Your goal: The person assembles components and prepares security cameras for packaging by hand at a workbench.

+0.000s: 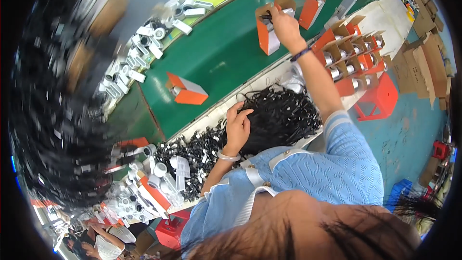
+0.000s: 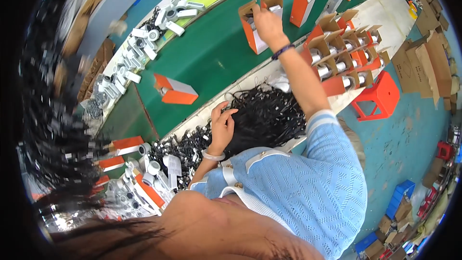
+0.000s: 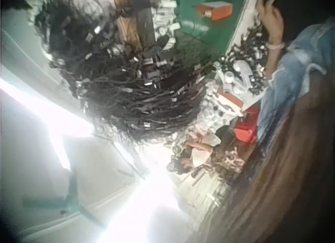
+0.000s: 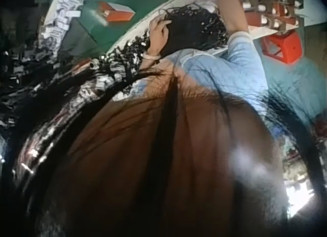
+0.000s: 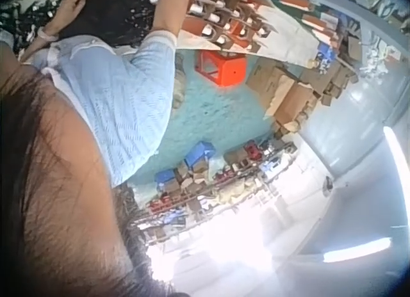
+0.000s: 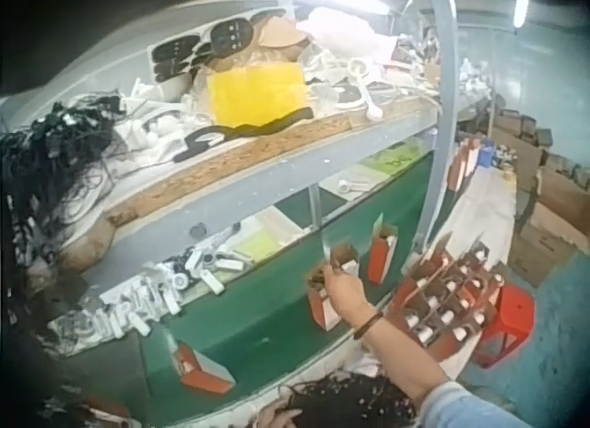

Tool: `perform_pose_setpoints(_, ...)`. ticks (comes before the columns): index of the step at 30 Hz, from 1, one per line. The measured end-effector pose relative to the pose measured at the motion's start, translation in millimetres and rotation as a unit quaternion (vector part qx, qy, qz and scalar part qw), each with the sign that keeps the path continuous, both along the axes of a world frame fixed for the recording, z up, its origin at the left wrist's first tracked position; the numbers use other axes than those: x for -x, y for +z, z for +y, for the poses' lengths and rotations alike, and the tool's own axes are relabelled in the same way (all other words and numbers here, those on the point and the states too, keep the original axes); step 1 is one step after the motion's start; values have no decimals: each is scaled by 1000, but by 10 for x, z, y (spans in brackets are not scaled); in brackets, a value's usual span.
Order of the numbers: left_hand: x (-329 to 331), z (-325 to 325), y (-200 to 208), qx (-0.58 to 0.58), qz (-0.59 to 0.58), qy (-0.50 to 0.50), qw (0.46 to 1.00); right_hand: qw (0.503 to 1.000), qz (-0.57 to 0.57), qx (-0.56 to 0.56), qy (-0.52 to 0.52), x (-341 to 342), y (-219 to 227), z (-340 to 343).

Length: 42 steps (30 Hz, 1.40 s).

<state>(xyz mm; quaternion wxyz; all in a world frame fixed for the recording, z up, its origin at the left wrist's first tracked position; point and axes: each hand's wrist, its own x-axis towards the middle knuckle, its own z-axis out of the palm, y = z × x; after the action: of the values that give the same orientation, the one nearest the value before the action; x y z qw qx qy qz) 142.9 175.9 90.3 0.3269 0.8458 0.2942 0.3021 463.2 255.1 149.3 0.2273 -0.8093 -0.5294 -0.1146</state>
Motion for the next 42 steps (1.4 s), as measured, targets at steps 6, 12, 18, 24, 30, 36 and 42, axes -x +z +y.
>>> perform_pose_setpoints(6,594,-200,-65,19,-9,41,999,952,-251,102,146,-334,-134,128)
perform_pose_setpoints(12,1066,-324,-134,44,-31,120,991,955,-117,213,168,-326,-18,168)
perform_pose_setpoints(18,936,-175,-213,112,-5,177,978,972,-141,117,149,-221,-199,164)
perform_pose_setpoints(24,320,407,-680,-11,47,137,989,979,-170,-69,92,587,211,-308)
perform_pose_setpoints(30,168,702,-978,-7,148,90,985,957,45,-93,272,971,-262,-861)
perform_pose_setpoints(36,212,590,-113,297,-74,4,952,840,325,-3,434,1647,-416,-1034)
perform_pose_setpoints(42,688,431,1244,165,-207,47,963,657,599,193,414,2022,41,-1009)
